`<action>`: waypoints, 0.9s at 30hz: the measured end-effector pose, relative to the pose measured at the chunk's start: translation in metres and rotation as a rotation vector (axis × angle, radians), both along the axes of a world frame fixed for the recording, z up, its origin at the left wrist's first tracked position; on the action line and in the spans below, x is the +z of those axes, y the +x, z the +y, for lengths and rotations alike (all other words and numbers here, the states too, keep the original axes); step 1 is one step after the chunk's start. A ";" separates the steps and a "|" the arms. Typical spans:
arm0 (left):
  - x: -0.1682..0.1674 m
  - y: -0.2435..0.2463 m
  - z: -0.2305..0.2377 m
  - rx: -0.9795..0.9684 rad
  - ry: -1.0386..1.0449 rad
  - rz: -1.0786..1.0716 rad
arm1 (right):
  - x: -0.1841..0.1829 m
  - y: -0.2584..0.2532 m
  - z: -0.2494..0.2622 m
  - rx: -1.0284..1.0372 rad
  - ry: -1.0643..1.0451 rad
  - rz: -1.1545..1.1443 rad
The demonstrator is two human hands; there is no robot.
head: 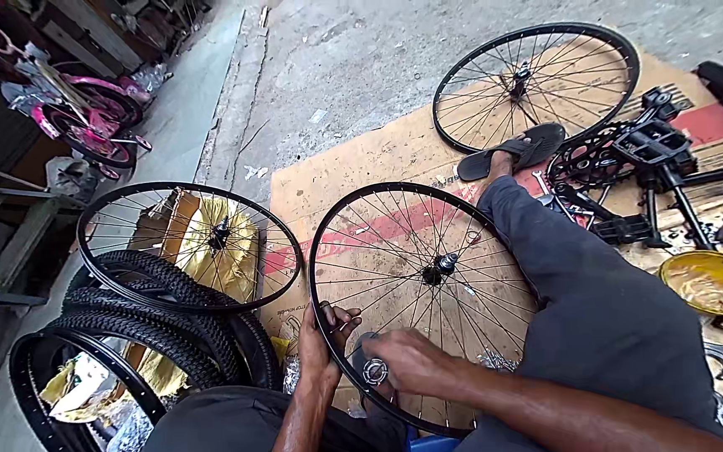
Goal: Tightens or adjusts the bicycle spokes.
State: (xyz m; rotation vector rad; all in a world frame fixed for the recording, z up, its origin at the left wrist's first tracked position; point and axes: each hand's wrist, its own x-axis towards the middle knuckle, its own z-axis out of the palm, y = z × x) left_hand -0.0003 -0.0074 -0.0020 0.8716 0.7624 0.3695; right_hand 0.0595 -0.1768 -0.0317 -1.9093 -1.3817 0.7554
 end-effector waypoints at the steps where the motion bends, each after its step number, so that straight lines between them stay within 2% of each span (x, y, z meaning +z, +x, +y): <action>1: 0.000 0.000 0.000 0.006 0.003 0.009 | 0.001 -0.002 0.003 0.034 -0.015 -0.040; 4: -0.001 -0.001 0.001 0.010 0.005 0.019 | 0.014 0.021 -0.005 0.238 -0.044 0.166; 5: -0.001 -0.002 0.002 0.004 0.006 0.012 | 0.015 0.029 -0.011 0.257 -0.015 0.275; 7: -0.001 -0.002 0.002 -0.004 0.001 0.000 | 0.012 0.029 -0.014 0.149 0.004 0.382; 10: -0.001 -0.001 0.001 0.005 0.008 0.007 | -0.001 0.005 0.001 -0.017 -0.010 0.065; 12: -0.002 0.000 0.002 0.018 0.022 0.023 | -0.002 0.002 0.006 0.051 -0.022 -0.020; 15: -0.003 -0.002 0.003 0.008 0.020 0.017 | 0.015 0.029 -0.007 0.259 -0.035 0.251; 17: -0.002 -0.001 0.002 0.000 0.013 0.005 | 0.013 0.032 -0.013 0.188 0.004 0.382; 18: -0.001 -0.001 0.001 -0.002 0.012 0.001 | 0.012 0.025 -0.011 0.096 -0.014 0.344; 20: 0.000 0.000 0.000 0.002 0.014 0.006 | 0.001 0.006 -0.002 -0.009 -0.011 0.090; 22: -0.002 0.001 0.000 0.016 0.017 0.014 | -0.005 -0.003 0.003 0.042 0.013 -0.062; 25: -0.003 -0.001 0.001 0.018 0.023 0.022 | 0.010 0.021 -0.005 0.240 -0.034 0.154; 27: -0.003 -0.003 0.002 -0.005 0.030 0.008 | 0.012 0.028 -0.012 0.205 -0.007 0.330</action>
